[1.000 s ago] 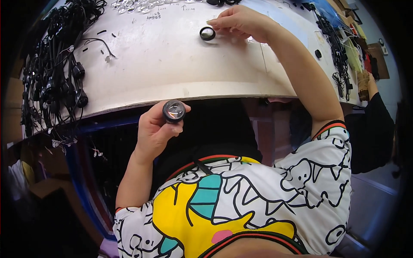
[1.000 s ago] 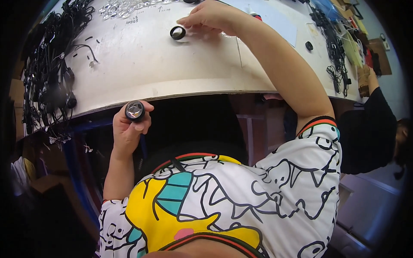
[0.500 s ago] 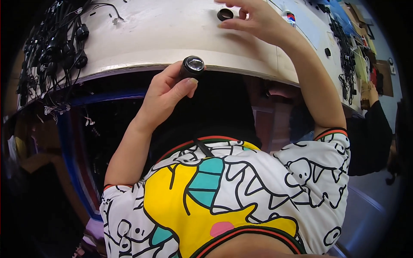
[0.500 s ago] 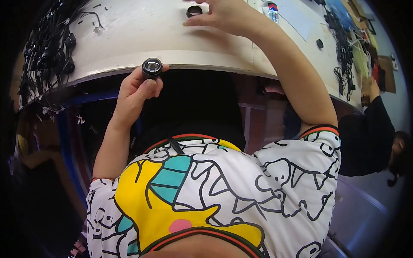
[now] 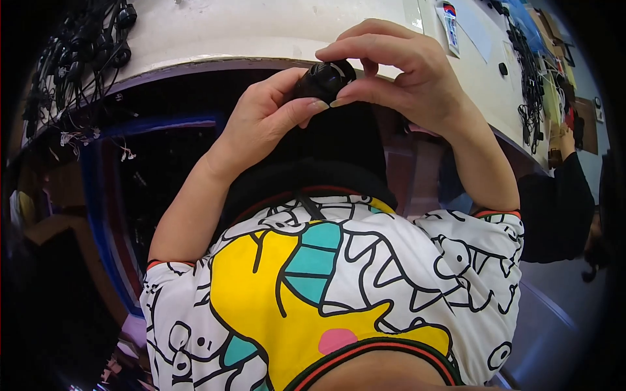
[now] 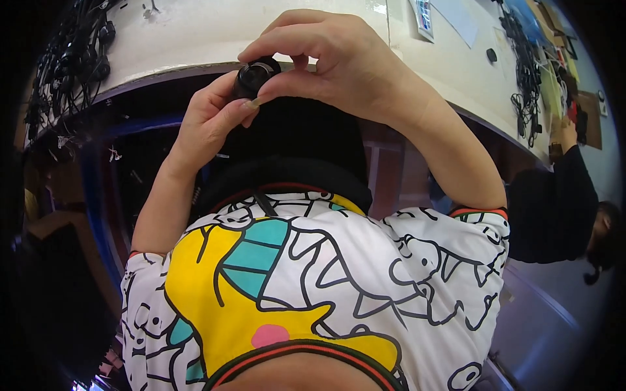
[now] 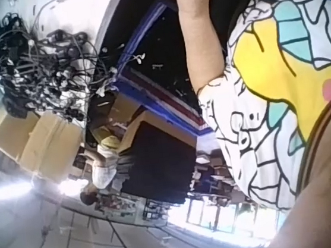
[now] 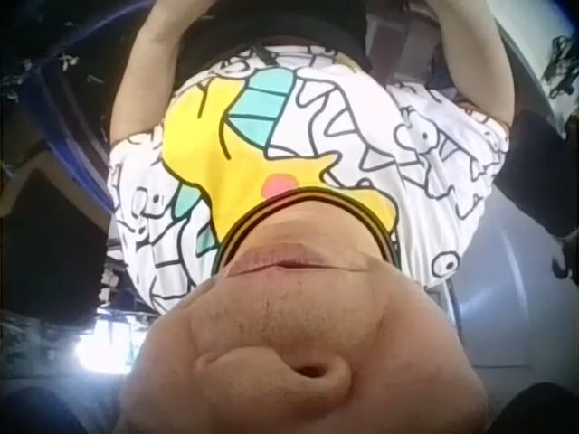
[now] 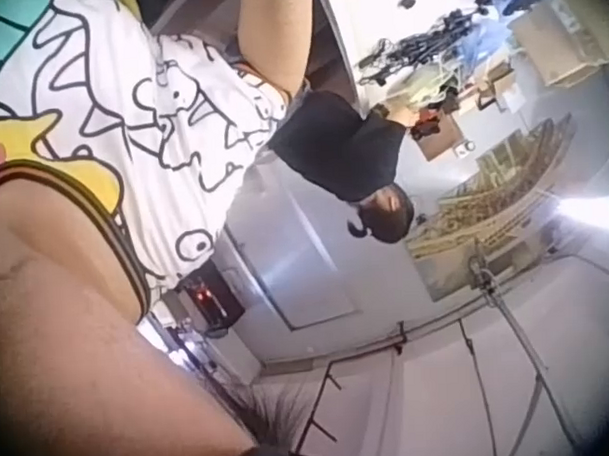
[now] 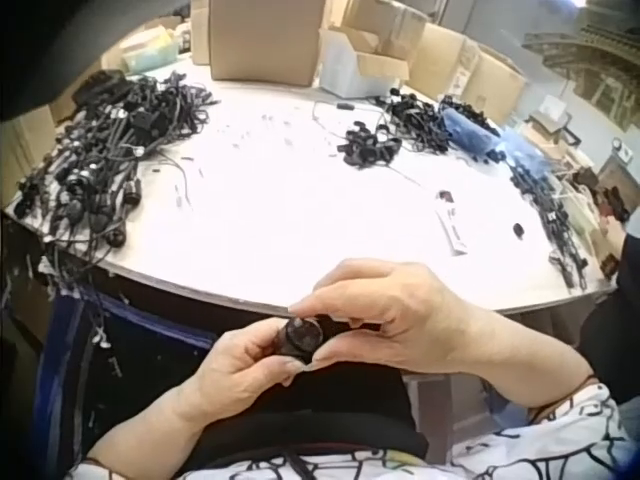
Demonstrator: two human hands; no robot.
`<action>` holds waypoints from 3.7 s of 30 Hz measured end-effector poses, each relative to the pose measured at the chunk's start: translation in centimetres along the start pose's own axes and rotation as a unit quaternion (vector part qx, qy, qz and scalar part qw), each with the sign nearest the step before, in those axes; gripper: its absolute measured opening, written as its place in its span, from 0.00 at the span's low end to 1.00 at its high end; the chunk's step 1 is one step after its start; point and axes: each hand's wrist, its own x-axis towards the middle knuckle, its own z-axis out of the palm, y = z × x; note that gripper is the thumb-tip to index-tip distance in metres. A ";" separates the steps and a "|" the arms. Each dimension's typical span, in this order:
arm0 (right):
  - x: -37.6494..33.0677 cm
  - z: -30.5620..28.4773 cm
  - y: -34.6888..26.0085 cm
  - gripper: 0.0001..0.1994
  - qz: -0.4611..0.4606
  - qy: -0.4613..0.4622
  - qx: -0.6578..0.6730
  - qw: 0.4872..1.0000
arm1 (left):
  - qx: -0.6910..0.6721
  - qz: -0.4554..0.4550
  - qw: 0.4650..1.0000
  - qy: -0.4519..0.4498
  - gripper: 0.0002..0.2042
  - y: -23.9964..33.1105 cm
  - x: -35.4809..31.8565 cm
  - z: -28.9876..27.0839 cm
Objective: The person assembles small electronic components by applying glue from a glue dispenser to a plastic housing, then inserting electronic parts and wires into the housing by hand.
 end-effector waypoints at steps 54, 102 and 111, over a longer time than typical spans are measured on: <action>-3.5 2.9 -3.0 0.14 0.246 -0.003 0.309 0.919 | 0.148 0.077 0.974 0.153 0.10 1.0 -1.4 2.5; -11.1 -37.4 -5.1 0.14 0.118 0.431 0.230 0.864 | -0.307 0.047 0.950 -0.022 0.22 7.3 7.4 5.0; -18.3 -37.0 12.6 0.11 0.246 0.501 -0.023 0.829 | -0.153 0.010 0.978 0.139 0.18 6.3 3.3 1.7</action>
